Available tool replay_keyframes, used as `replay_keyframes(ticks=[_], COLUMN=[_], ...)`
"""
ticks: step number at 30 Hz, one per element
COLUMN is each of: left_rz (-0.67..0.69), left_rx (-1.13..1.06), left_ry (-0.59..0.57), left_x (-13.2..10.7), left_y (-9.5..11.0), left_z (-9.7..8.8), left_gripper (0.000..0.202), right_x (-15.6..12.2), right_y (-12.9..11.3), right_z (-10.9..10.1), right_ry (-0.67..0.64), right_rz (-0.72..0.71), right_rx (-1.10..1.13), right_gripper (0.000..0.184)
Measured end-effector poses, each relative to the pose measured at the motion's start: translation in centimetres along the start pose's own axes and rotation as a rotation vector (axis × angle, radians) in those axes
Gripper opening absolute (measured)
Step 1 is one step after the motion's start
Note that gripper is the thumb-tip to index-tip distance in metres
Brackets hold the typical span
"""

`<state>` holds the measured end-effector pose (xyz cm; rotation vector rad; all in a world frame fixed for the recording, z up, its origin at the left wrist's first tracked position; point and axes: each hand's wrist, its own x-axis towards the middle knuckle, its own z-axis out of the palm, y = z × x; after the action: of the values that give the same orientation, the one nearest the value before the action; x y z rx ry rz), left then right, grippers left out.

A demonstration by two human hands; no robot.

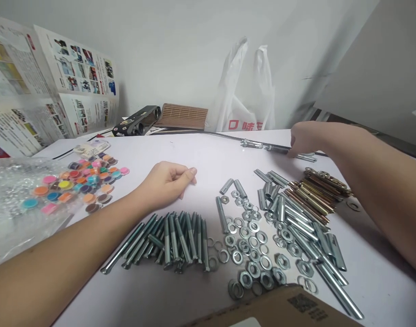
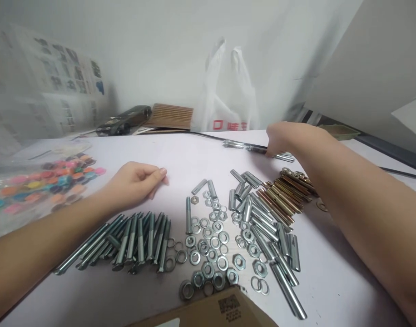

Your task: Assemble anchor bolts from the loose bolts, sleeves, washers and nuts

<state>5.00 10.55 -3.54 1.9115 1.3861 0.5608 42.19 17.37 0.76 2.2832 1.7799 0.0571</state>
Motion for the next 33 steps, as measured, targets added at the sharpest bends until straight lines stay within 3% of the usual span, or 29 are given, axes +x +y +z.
replay_keyframes(ticks=[5, 8, 9, 12, 14, 16, 23, 30, 33], left_rz=[-0.027, -0.053, -0.046, 0.003, 0.03, 0.051, 0.094, 0.097, 0.127], left_rx=[-0.051, -0.082, -0.089, -0.078, -0.045, -0.022, -0.019, -0.057, -0.088], left_ry=[-0.001, 0.013, 0.013, 0.004, 0.001, 0.001, -0.006, -0.012, -0.018], left_x=[0.2, 0.3, 0.3, 0.4, 0.4, 0.5, 0.6, 0.4, 0.4], left_y=[0.0, -0.2, -0.3, -0.5, -0.6, -0.7, -0.9, -0.8, -0.8], left_z=[0.0, 0.1, 0.1, 0.1, 0.1, 0.0, 0.1, 0.1, 0.0], left_gripper=[0.044, 0.043, 0.043, 0.045, 0.05, 0.051, 0.046, 0.048, 0.052], right_x=[-6.1, -11.1, -12.7, -16.7, -18.3, -19.2, -18.5, -17.3, -17.2], right_y=[-5.8, -10.5, -11.8, -14.5, -15.5, -15.9, -16.3, -16.2, -15.7], right_z=[-2.8, -2.9, -2.6, -1.2, -0.3, 0.3, 0.2, 0.1, -0.1], right_ry=[0.188, 0.24, 0.218, -0.105, -0.079, -0.101, -0.456, -0.649, -0.67], right_rz=[-0.088, -0.365, -0.467, -0.772, -0.806, -0.797, -0.779, -0.758, -0.752], right_rx=[0.037, 0.135, 0.191, 0.492, 0.495, 0.497, 0.649, 0.707, 0.766], right_gripper=[0.032, 0.032, 0.036, 0.049, 0.045, 0.04, 0.036, 0.037, 0.035])
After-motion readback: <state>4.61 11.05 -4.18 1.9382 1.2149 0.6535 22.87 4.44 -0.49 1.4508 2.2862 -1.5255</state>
